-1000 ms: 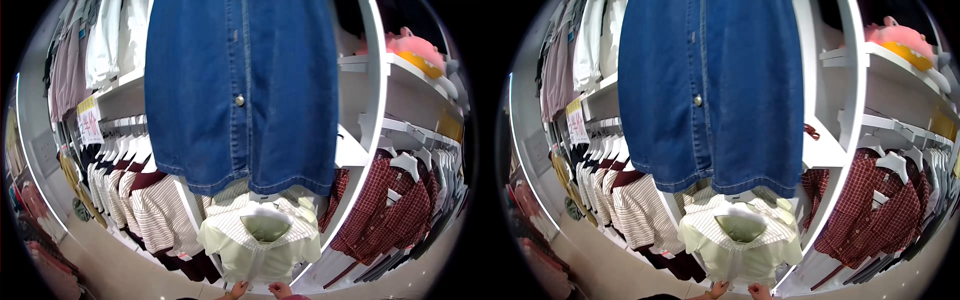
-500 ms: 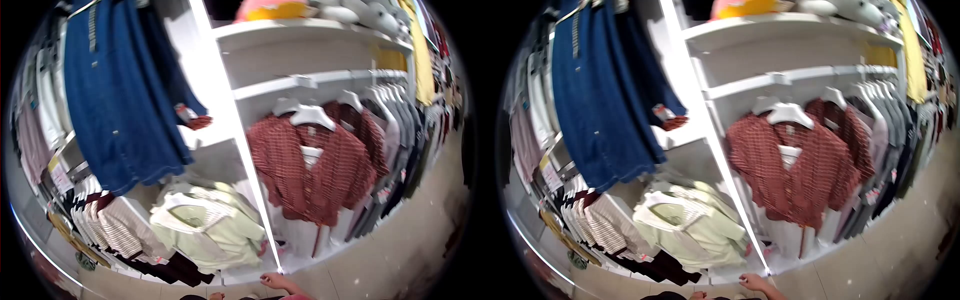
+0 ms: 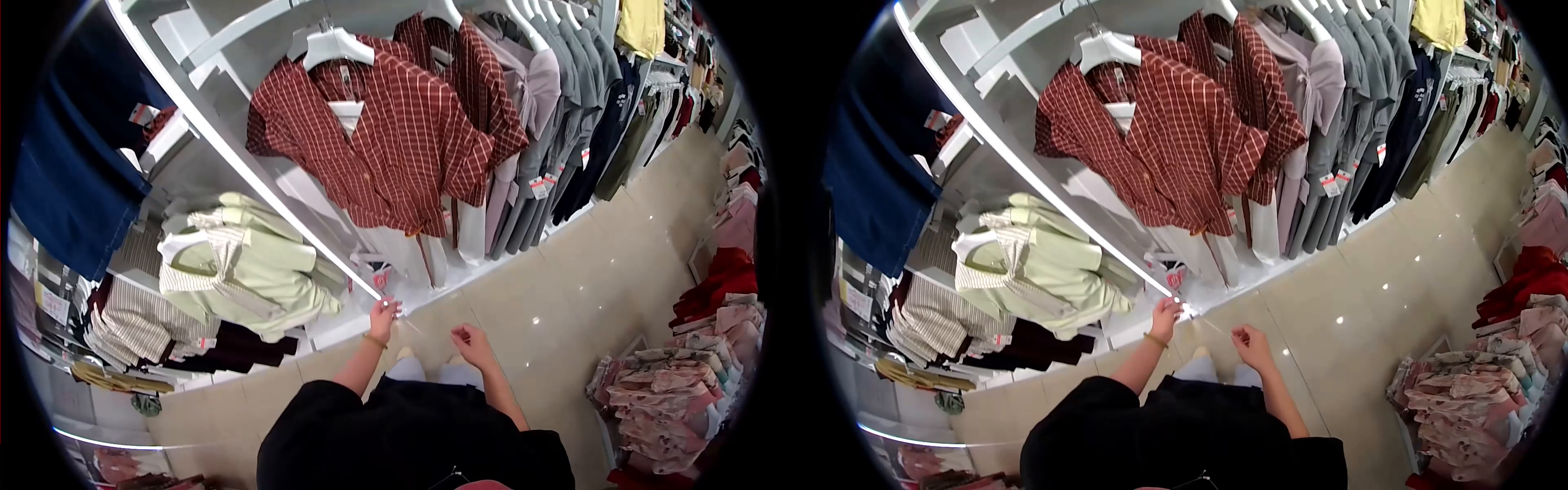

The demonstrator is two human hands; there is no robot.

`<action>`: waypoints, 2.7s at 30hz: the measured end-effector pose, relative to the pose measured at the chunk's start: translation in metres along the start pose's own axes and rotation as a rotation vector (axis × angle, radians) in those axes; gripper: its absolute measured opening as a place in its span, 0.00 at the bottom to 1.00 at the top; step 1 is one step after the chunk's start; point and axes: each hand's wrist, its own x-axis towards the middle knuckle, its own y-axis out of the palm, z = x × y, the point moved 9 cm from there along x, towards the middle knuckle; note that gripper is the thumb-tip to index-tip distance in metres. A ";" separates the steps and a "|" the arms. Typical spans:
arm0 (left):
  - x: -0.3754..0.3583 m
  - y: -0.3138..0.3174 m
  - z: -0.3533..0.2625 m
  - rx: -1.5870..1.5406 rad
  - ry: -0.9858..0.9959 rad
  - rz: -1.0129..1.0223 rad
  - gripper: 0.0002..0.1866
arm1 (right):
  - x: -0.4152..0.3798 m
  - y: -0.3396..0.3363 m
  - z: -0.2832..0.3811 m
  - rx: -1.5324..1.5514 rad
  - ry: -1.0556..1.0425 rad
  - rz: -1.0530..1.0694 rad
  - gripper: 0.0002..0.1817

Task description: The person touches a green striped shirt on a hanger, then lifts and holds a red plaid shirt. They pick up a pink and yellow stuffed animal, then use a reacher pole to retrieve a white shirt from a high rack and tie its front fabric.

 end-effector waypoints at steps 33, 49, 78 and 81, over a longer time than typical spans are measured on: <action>0.041 -0.113 0.032 -0.090 -0.377 -0.075 0.14 | 0.280 0.033 0.076 0.019 -0.246 -0.410 0.28; 0.185 0.031 -0.192 0.325 0.413 0.081 0.47 | 0.261 -0.117 0.069 0.404 0.007 -0.578 0.19; 0.058 -0.046 -0.182 0.088 0.603 -0.463 0.15 | 0.210 -0.008 0.274 -0.474 -0.739 0.151 0.16; 0.046 -0.049 -0.187 0.131 0.643 -0.516 0.16 | 0.190 -0.072 0.382 -0.427 -1.225 -0.439 0.14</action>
